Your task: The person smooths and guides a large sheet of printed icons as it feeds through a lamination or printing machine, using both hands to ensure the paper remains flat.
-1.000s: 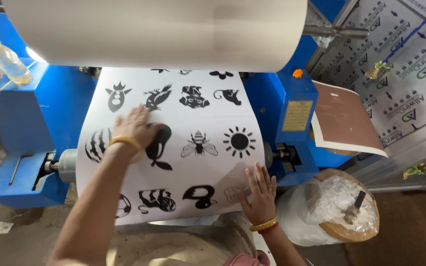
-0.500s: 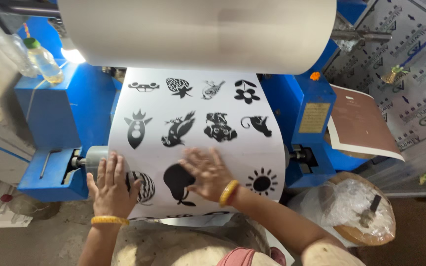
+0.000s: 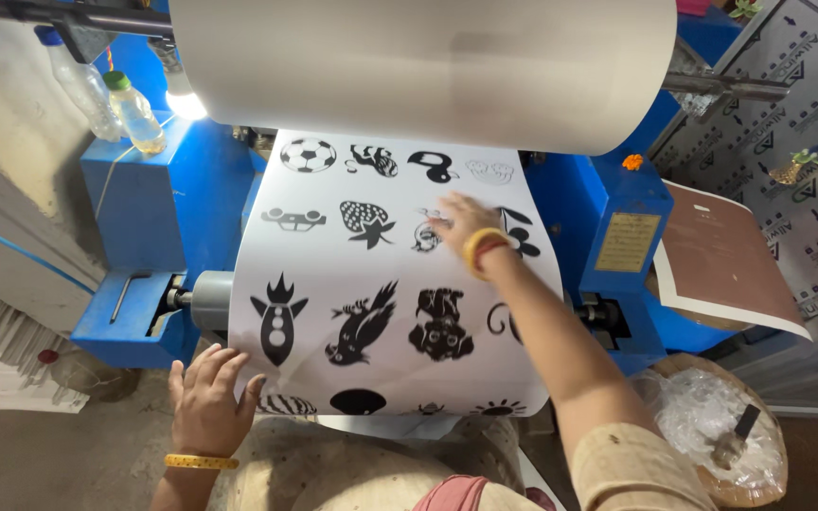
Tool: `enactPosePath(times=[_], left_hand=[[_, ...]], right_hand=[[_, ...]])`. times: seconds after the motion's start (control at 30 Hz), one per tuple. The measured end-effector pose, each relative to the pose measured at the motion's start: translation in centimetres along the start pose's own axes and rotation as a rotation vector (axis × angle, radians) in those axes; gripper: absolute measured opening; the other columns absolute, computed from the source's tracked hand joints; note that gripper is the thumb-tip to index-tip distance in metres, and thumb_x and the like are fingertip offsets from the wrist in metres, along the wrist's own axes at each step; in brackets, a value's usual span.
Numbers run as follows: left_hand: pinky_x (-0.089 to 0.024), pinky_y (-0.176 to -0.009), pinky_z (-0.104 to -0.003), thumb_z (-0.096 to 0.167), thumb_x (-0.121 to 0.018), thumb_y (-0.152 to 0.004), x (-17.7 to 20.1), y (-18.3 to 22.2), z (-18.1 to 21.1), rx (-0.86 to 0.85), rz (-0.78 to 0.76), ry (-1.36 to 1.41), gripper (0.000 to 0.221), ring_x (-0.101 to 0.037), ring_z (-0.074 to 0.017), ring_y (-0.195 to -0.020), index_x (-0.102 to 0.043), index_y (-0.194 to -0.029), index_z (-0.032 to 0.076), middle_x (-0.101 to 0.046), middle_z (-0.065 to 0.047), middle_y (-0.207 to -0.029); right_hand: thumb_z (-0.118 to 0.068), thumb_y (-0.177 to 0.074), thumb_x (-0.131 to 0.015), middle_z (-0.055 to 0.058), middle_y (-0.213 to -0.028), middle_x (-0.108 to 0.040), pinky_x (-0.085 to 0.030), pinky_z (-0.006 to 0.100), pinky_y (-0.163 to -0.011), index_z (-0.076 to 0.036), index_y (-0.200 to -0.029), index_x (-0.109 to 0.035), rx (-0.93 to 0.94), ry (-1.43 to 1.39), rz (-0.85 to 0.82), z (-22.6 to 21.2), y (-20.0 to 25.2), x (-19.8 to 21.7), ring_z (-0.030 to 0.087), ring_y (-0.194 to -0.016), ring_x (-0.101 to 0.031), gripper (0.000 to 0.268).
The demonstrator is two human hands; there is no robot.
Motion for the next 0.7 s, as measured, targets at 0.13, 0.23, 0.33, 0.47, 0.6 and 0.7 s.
enactPosePath(times=[0.13, 0.23, 0.33, 0.47, 0.6, 0.7], left_hand=[[-0.031, -0.119, -0.060, 0.033, -0.070, -0.086, 1.4, -1.4, 2.1, -0.055, 0.062, 0.111, 0.039, -0.053, -0.0263, -0.135, -0.069, -0.120, 0.014, -0.064, -0.005, -0.132], [-0.033, -0.116, -0.055, 0.030, -0.071, -0.081, 1.4, -3.8, 5.5, -0.132, 0.035, 0.213, 0.040, -0.054, -0.0296, -0.131, -0.069, -0.118, 0.013, -0.064, -0.007, -0.131], [-0.034, -0.117, -0.052, 0.028, -0.069, -0.088, 0.4, -6.4, 11.5, -0.321, -0.012, 0.332, 0.038, -0.054, -0.0329, -0.132, -0.067, -0.120, 0.008, -0.063, -0.012, -0.133], [-0.031, -0.118, -0.049, 0.035, -0.070, -0.093, -2.8, -8.8, 21.1, -0.538, -0.197, 0.486, 0.048, -0.048, -0.0333, -0.137, -0.061, -0.131, 0.006, -0.057, -0.017, -0.143], [-0.020, -0.119, -0.052, 0.051, -0.057, -0.095, -7.1, -9.2, 30.8, -0.716, -0.460, 0.335, 0.074, -0.029, -0.0335, -0.147, -0.039, -0.151, 0.007, -0.035, -0.019, -0.158], [-0.018, -0.123, -0.048, 0.054, -0.048, -0.098, -8.1, -11.1, 34.2, -0.784, -0.451, 0.257, 0.074, -0.026, -0.0286, -0.151, -0.034, -0.155, 0.009, -0.030, -0.015, -0.162]], right_hand=[[-0.058, -0.096, -0.050, 0.006, -0.159, -0.043, -0.033, 0.048, -0.116, -0.016, -0.145, -0.053, -0.109, -0.010, 0.131, 9.7, 3.4, 1.1, 0.025, -0.146, -0.041, 0.065], [-0.055, -0.098, -0.051, 0.009, -0.157, -0.047, -0.035, 0.047, -0.117, -0.013, -0.145, -0.054, -0.076, -0.088, 0.258, 12.5, 7.7, 1.3, 0.030, -0.143, -0.045, 0.063], [-0.046, -0.099, -0.053, 0.014, -0.160, -0.042, -0.035, 0.051, -0.115, -0.012, -0.149, -0.051, -0.043, -0.164, 0.401, 12.4, 13.6, 0.9, 0.035, -0.141, -0.044, 0.061], [-0.038, -0.100, -0.058, 0.019, -0.161, -0.041, -0.032, 0.055, -0.117, -0.007, -0.150, -0.048, 0.072, -0.091, 0.680, 8.9, 20.9, 0.5, 0.041, -0.148, -0.038, 0.060], [-0.038, -0.100, -0.058, 0.020, -0.163, -0.037, -0.024, 0.058, -0.120, -0.005, -0.153, -0.043, 0.012, -0.092, 0.689, 7.7, 25.2, -1.6, 0.040, -0.152, -0.032, 0.065], [-0.039, -0.099, -0.057, 0.020, -0.164, -0.033, -0.020, 0.059, -0.121, -0.006, -0.154, -0.041, 0.006, -0.143, 0.639, 7.6, 27.5, -3.3, 0.041, -0.153, -0.027, 0.067]])
Point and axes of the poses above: each hand's wrist, its own y-axis away from the middle knuckle, its own x-axis out of the back of the hand, z = x × y, the point moved 9 cm from there along -y, towards the middle knuckle
